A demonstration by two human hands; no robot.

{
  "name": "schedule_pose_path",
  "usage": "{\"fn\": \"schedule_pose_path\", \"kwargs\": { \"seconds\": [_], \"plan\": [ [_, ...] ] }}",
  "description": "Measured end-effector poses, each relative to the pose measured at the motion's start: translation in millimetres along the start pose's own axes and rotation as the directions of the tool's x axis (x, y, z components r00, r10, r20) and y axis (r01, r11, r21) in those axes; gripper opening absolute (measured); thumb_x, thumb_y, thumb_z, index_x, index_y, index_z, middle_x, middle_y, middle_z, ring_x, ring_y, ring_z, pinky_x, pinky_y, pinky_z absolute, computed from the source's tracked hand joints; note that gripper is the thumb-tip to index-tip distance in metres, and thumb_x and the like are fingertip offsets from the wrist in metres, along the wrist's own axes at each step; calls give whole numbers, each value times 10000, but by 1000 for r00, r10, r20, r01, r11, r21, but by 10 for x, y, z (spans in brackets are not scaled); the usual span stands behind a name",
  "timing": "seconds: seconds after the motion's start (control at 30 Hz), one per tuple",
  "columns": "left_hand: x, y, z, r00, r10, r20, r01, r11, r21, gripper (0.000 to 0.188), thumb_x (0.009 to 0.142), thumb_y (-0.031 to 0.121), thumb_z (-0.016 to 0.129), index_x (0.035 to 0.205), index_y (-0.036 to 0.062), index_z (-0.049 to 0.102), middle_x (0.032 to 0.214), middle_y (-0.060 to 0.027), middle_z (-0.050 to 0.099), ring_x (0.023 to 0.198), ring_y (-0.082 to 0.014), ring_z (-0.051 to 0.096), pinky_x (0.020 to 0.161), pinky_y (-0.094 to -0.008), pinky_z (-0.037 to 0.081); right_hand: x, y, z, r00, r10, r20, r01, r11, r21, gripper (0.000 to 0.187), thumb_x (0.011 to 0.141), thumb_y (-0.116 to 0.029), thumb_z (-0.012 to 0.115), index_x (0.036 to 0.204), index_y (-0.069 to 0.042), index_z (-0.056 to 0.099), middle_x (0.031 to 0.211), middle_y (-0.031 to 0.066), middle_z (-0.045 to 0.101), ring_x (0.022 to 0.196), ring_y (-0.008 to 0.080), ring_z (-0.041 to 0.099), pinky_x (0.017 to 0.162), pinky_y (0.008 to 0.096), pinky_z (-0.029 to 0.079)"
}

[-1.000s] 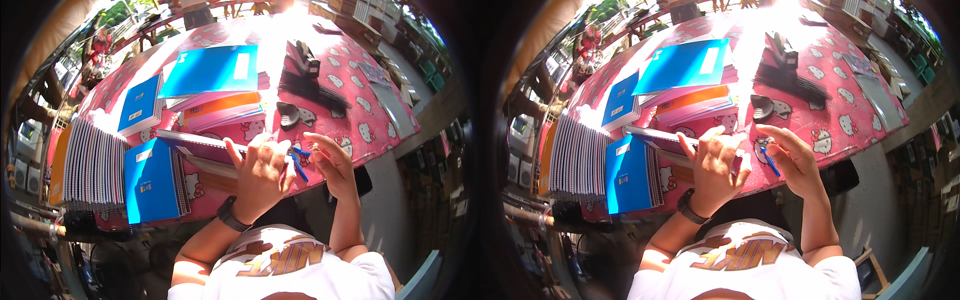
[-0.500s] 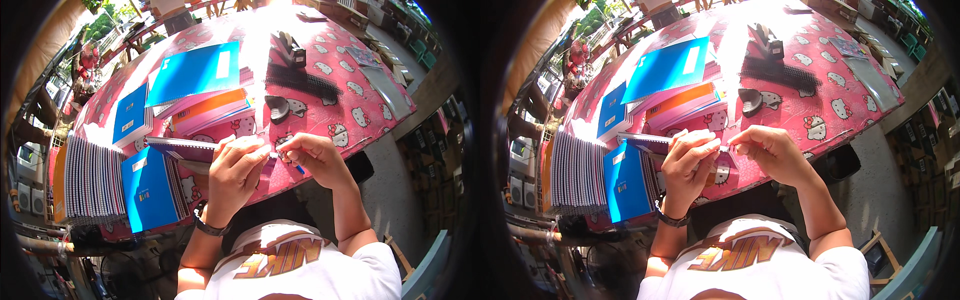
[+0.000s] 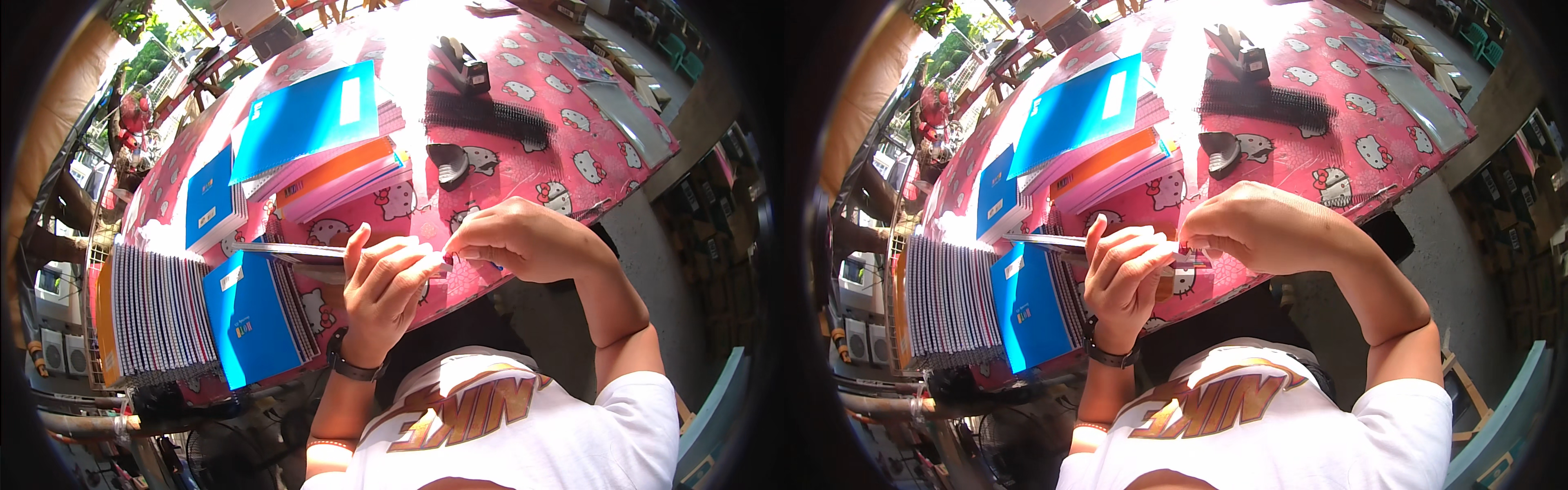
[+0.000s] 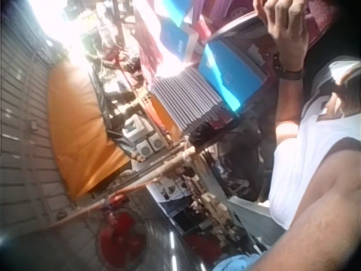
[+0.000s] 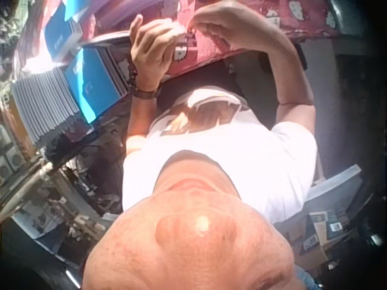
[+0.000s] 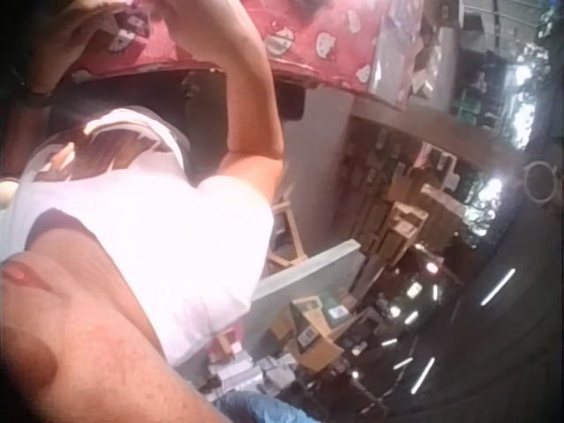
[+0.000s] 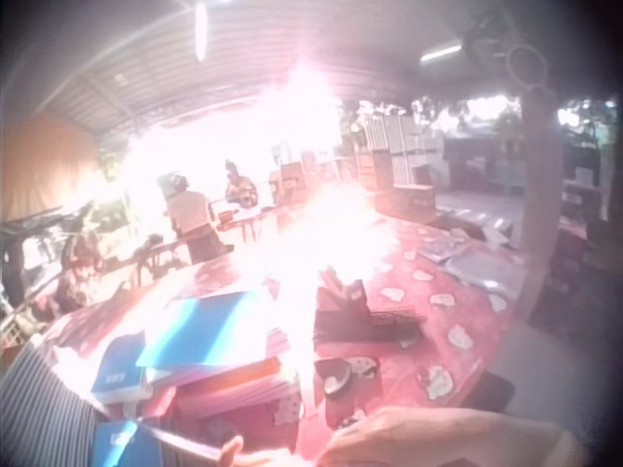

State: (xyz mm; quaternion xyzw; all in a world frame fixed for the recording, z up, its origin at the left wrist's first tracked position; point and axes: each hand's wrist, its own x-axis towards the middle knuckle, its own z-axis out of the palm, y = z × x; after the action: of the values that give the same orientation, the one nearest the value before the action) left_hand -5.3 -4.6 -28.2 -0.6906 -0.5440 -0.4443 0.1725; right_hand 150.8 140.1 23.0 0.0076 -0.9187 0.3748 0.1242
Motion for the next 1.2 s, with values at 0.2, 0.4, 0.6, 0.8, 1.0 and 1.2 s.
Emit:
{"fn": "schedule_pose_path", "kwargs": {
  "seconds": [0.2, 0.4, 0.6, 0.8, 1.0, 1.2],
  "plan": [
    [30, 8, 25, 994, -94, -63, 89, 993, -80, 162, 709, 78, 707, 844, 145, 649, 840, 1, 643, 795, -177, 609, 898, -391, 389, -53, -89, -7, 998, -62, 18, 64, 990, -123, 186, 795, -107, 616, 957, -30, 565, 826, 129, 565, 781, 323, 590, 656, 411, 475],
    [101, 21, 30, 991, -104, -80, 100, 994, -54, 147, 705, 58, 710, 799, 132, 624, 809, -8, 641, 753, -177, 604, 822, -369, 406, -94, -43, 96, 969, -101, -224, 67, 985, -158, 352, 718, -4, 658, 1060, -67, 607, 789, 91, 517, 701, 250, 551, 610, 362, 460],
    [147, 35, 53, 984, -161, -75, 155, 985, -79, 138, 702, 43, 705, 774, 109, 608, 782, -22, 639, 723, -187, 598, 743, -342, 395, -60, -17, 178, 940, -139, -310, 67, 971, -231, 301, 745, 7, 634, 1037, -50, 586, 755, 87, 563, 677, 247, 573, 604, 352, 462],
    [196, 61, 51, 977, -207, -57, 203, 976, -75, 122, 692, 61, 734, 736, 82, 623, 757, -37, 649, 712, -185, 604, 754, -338, 390, -71, 27, 188, 947, -123, -298, 66, 979, -194, 158, 792, -31, 607, 939, -24, 552, 750, 92, 570, 685, 260, 578, 596, 356, 458],
    [152, 44, 67, 984, -164, -74, 161, 986, -54, 151, 704, 60, 693, 818, 103, 604, 781, -24, 624, 725, -200, 582, 753, -348, 386, -61, -36, 182, 962, -65, -266, 31, 991, -133, 143, 823, -72, 588, 950, -29, 539, 772, 99, 559, 695, 253, 585, 591, 356, 458],
    [169, 122, 8, 966, -258, -14, 257, 966, -9, 267, 617, 79, 747, 853, 118, 630, 764, -7, 616, 683, -188, 564, 760, -341, 378, -94, -98, 196, 956, 28, -293, -121, 945, -304, 103, 833, -90, 585, 877, -24, 520, 745, 83, 542, 662, 234, 577, 562, 326, 444]
  ]
}}
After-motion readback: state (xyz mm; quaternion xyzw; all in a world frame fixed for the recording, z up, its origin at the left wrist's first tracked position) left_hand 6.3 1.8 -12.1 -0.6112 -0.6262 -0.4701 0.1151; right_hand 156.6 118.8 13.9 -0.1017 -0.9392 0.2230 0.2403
